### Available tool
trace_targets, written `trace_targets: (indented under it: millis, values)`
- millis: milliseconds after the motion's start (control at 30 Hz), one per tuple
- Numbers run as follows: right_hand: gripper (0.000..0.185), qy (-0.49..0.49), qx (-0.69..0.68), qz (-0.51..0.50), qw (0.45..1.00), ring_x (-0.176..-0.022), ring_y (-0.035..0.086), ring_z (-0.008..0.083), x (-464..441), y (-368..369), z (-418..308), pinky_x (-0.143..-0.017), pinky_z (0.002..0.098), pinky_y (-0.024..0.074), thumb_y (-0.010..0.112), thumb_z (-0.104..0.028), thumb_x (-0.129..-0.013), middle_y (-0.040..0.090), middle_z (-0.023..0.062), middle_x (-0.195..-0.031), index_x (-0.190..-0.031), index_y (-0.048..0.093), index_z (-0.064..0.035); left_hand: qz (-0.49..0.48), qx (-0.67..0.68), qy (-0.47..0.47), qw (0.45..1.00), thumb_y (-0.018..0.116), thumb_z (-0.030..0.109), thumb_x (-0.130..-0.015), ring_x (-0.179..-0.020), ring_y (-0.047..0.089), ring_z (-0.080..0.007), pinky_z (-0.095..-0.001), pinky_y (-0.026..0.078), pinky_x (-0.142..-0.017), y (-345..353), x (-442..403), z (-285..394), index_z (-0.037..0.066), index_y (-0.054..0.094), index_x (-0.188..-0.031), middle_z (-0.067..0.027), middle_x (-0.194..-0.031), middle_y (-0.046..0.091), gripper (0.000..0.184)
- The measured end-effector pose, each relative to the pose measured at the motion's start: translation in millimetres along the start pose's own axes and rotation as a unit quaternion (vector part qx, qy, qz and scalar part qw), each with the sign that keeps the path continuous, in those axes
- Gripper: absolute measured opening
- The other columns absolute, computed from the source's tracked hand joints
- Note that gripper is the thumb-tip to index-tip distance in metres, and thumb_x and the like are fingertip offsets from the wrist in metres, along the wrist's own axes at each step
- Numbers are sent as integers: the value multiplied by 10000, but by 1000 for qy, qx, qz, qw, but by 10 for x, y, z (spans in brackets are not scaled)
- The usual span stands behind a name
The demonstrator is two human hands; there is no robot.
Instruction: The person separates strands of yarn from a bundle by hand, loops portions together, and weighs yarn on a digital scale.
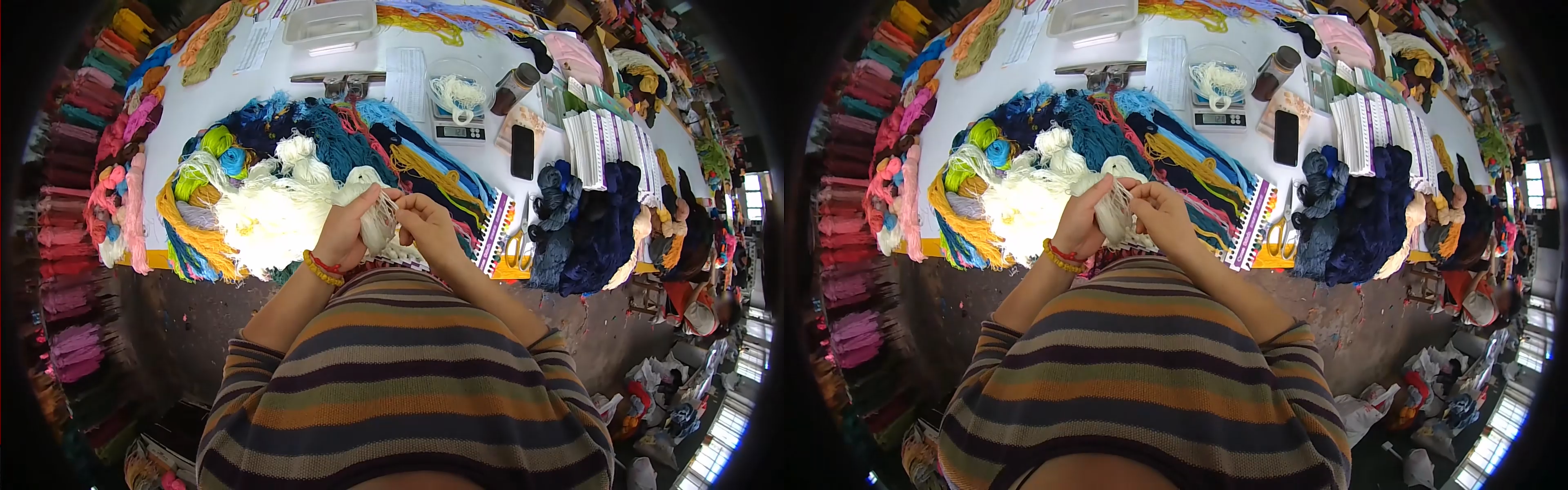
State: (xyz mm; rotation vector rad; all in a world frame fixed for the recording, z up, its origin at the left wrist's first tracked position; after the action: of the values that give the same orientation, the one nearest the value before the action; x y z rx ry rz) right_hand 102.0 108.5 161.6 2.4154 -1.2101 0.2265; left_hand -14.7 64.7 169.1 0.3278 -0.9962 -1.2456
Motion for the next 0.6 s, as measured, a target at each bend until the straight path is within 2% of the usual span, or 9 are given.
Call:
trace_targets:
  millis: [167, 233, 333, 400, 533, 600]
  values:
    - [142, -25, 41, 5, 999, -527, 456, 48, 49, 153, 4, -476, 192, 375, 551, -134, -823, 562, 20, -752, -854, 549, 4, -24, -58, 38, 997, 523, 134, -861, -784, 576, -137, -268, 468, -673, -25, 77, 41, -29, 571, -1000, -68, -871, 599, 219]
    - [156, -31, 60, 3, 998, -538, 455, 44, 47, 171, 56, -479, 192, 375, 558, -148, -822, 562, 19, -744, -857, 555, 4, -18, -114, 64, 991, 493, 128, -867, -801, 592, -177, -295, 490, -685, -98, 69, 26, -58, 549, -1024, -115, -918, 597, 250]
    - [155, -36, 63, 5, 997, -549, 451, 37, 52, 168, 141, -482, 193, 373, 563, -152, -820, 564, 13, -754, -857, 562, -1, -26, -101, 48, 993, 497, 128, -867, -797, 592, -172, -291, 490, -684, -155, 79, 15, -53, 562, -992, -106, -910, 598, 229]
    - [146, -38, 107, -7, 994, -588, 445, 34, 85, 183, 133, -525, 172, 370, 554, -136, -842, 557, -4, -861, -922, 542, -15, -22, -82, 49, 995, 511, 130, -863, -784, 582, -156, -277, 479, -676, -155, 87, 21, -38, 572, -960, -88, -888, 596, 204]
    - [152, -77, 162, 14, 984, -629, 457, 31, 223, 197, -110, -547, 167, 374, 541, -102, -835, 566, 8, -892, -962, 535, -19, -14, -44, 54, 998, 503, 177, -873, -753, 570, -139, -264, 464, -662, -164, 109, 89, -6, 582, -883, -65, -851, 591, 200]
    - [222, -130, 92, -104, 982, -661, 471, 47, 353, 301, -439, -578, 178, 384, 577, -100, -797, 570, 39, -906, -999, 525, -25, -5, -34, 48, 998, 485, 207, -881, -744, 568, -141, -262, 460, -668, -198, 88, 78, 19, 567, -868, -58, -837, 586, 205]
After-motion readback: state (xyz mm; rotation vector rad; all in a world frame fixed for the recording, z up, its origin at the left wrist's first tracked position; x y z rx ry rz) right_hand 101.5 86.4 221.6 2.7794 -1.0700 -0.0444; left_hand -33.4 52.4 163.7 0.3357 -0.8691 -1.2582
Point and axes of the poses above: each hand's wrist, its own x-axis away from the middle knuckle, its own y-axis out of the palm, z = x × y, the point moved 4 cm from there along -x, towards the middle knuckle
